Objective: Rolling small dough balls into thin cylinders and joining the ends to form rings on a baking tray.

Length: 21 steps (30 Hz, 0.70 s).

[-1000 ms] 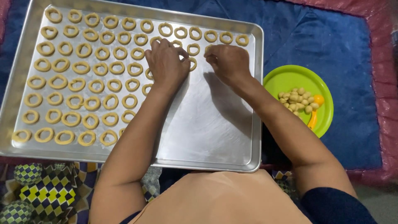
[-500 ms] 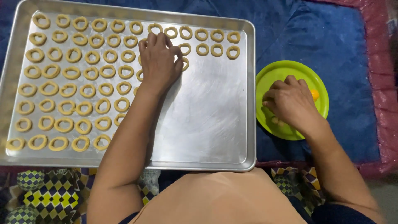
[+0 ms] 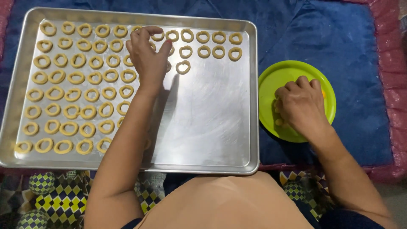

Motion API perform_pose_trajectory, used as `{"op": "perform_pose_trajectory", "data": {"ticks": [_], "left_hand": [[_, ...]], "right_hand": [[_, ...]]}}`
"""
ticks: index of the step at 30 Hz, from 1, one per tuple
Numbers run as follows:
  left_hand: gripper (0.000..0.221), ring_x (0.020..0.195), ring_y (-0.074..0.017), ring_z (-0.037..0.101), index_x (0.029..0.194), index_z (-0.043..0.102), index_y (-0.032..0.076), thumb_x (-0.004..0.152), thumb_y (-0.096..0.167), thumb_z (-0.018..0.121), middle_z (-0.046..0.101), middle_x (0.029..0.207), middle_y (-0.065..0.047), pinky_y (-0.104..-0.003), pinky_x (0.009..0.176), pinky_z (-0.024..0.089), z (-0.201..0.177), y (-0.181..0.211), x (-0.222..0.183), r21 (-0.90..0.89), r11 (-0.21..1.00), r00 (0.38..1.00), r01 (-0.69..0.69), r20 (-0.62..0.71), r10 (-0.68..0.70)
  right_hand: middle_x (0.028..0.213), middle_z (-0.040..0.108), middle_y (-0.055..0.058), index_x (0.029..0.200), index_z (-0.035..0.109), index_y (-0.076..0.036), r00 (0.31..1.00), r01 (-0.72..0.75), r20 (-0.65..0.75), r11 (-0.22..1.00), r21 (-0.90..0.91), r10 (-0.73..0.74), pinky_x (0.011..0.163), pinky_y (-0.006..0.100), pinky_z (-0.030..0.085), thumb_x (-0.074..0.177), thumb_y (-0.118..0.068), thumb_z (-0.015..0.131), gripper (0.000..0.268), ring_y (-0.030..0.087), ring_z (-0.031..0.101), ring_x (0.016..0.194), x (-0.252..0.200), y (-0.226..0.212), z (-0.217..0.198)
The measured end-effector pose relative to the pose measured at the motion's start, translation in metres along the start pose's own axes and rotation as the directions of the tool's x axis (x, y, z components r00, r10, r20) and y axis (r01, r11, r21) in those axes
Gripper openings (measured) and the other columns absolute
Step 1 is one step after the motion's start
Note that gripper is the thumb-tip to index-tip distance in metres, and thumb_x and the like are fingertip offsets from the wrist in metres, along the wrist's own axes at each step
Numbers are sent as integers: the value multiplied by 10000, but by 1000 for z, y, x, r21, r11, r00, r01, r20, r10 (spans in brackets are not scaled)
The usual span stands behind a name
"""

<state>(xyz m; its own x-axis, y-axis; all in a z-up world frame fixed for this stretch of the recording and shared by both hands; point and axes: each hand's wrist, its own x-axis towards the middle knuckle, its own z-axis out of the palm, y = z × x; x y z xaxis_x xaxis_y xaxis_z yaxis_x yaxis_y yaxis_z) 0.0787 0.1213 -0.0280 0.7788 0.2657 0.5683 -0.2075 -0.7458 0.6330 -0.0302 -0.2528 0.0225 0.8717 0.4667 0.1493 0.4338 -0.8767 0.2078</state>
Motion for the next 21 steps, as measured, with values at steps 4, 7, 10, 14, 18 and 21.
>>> {"op": "perform_pose_trajectory", "data": {"ticks": [4,7,10,14,18,21], "left_hand": [[256,1061,-176,576,1136,644,171,904,149,748,602,1129,6,-332,945,452,-9,46,-9,-288,954,994,86,88,-63],[269,953,-111,523,1192,651,156,927,155,700,622,1146,6,-259,895,453,3,96,-39,-651,618,893,440,392,-221],[606,1283,-346,480,1381,534,97,984,552,586,555,1330,-147,-557,1129,295,15,142,-67,-643,219,674,734,727,-127],[850,1474,-373,392,1529,402,110,954,734,431,447,1538,-210,-512,1202,261,28,151,-78,-511,-291,526,808,850,-34],[954,1566,-358,232,1586,344,210,904,876,356,371,1627,-176,-561,1261,72,37,124,-82,-537,-450,610,713,792,22],[991,1579,-350,183,1604,330,238,881,916,309,343,1640,-167,-560,1279,66,30,125,-93,-493,-486,601,721,795,84]], "right_hand": [[992,718,53,1059,768,-139,998,-55,40,988,147,50,890,403,379,720,-233,789,352,259,575,921,4,5,-3],[929,709,64,1026,766,-71,985,-171,41,879,446,170,946,427,382,835,-112,761,195,264,614,884,17,2,-1],[926,697,-18,1025,719,-165,951,-32,-248,852,523,188,894,391,404,929,-369,843,258,207,623,927,33,-9,14],[1076,738,-32,1137,737,-204,840,240,-527,780,577,132,947,421,401,948,-469,730,326,236,628,1000,39,-72,12],[1268,735,90,1371,685,-145,787,302,-608,924,235,-103,1193,647,109,928,-809,316,879,357,509,1399,32,-104,27],[1574,504,186,1566,448,-43,899,175,-438,896,408,24,1134,687,31,994,-800,130,1001,437,289,1499,45,-87,30]]}}
